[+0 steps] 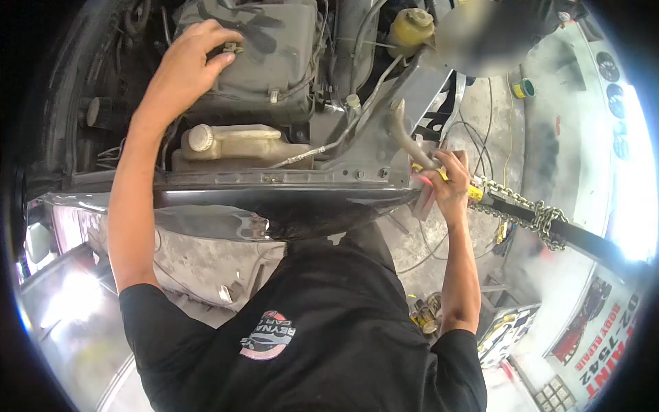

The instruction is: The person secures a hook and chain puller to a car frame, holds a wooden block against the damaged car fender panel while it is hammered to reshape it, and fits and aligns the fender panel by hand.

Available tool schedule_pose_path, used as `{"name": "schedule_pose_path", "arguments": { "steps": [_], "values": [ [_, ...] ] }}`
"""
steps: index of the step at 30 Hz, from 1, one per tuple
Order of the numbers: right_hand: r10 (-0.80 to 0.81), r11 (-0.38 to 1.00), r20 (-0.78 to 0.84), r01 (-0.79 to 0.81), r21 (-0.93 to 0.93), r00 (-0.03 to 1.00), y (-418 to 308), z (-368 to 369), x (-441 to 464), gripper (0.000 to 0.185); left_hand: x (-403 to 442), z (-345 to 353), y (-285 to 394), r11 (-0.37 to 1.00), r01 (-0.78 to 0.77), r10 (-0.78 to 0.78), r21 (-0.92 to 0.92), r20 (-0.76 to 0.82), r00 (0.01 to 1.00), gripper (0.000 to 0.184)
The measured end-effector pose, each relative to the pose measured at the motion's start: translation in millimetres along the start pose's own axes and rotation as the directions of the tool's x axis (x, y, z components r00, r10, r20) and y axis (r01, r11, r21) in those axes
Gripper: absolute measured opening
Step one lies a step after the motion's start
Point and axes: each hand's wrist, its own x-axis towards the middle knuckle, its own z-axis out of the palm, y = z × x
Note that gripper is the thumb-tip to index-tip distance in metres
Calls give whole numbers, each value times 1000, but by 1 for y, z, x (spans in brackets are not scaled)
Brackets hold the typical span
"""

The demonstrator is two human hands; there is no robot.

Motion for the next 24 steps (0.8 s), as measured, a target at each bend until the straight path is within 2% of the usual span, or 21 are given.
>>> {"name": "schedule_pose_path", "arguments": {
  "steps": [1, 3, 4, 5, 7, 8, 10, 11, 13, 14, 15, 17, 18, 24],
  "values": [
    [1, 1000, 21, -1, 0, 1000, 6, -3, -3, 35, 1, -5, 2, 1000, 4, -3, -26, 24, 1000, 27],
    [158, 962, 75, -171, 213, 985, 23, -19, -10, 22, 9, -22, 22, 994, 73, -65, -83, 94, 993, 26],
    [150, 969, 65, -160, 190, 987, 27, -24, -10, 18, 11, -28, 29, 985, 139, -124, -98, 140, 982, 27],
    [199, 947, 40, -203, 249, 979, 3, -27, -4, 21, 13, -32, 32, 973, 202, -181, -108, 181, 967, 28],
    [160, 944, 58, -170, 283, 985, 4, -33, -1, 30, 14, -34, 37, 960, 269, -247, -73, 228, 942, 29],
    [158, 946, 70, -172, 277, 985, -5, -34, 6, 30, 12, -37, 44, 976, 214, -203, -42, 191, 960, 29],
    [53, 965, 135, -86, 248, 989, -28, -38, 16, 40, 10, -37, 49, 987, 157, -154, -13, 155, 976, 30],
    [52, 966, 136, -84, 244, 989, -32, -40, 21, 40, 10, -36, 49, 983, 183, -178, -20, 146, 973, 31],
    [-91, 978, 175, 55, 201, 980, -36, -41, 32, 49, 10, -37, 49, 977, 212, -207, -29, 132, 970, 32],
    [5, 972, 187, -49, 228, 982, -33, -43, 31, 56, 9, -36, 49, 978, 207, -203, -22, 113, 973, 32],
    [4, 973, 194, -48, 224, 981, -34, -43, 30, 56, 9, -35, 48, 978, 209, -205, -21, 104, 973, 33],
    [156, 914, 238, -231, 333, 959, -37, -37, 31, 59, 8, -31, 44, 980, 194, -192, -29, 78, 978, 33],
    [77, 938, 179, -132, 319, 981, -33, -25, 29, 58, 8, -29, 42, 981, 190, -188, -34, 73, 980, 33],
    [127, 927, 282, -215, 307, 951, -38, -18, 34, 63, 12, -28, 47, 977, 211, -213, 30, 119, 970, 31]
  ]
}}
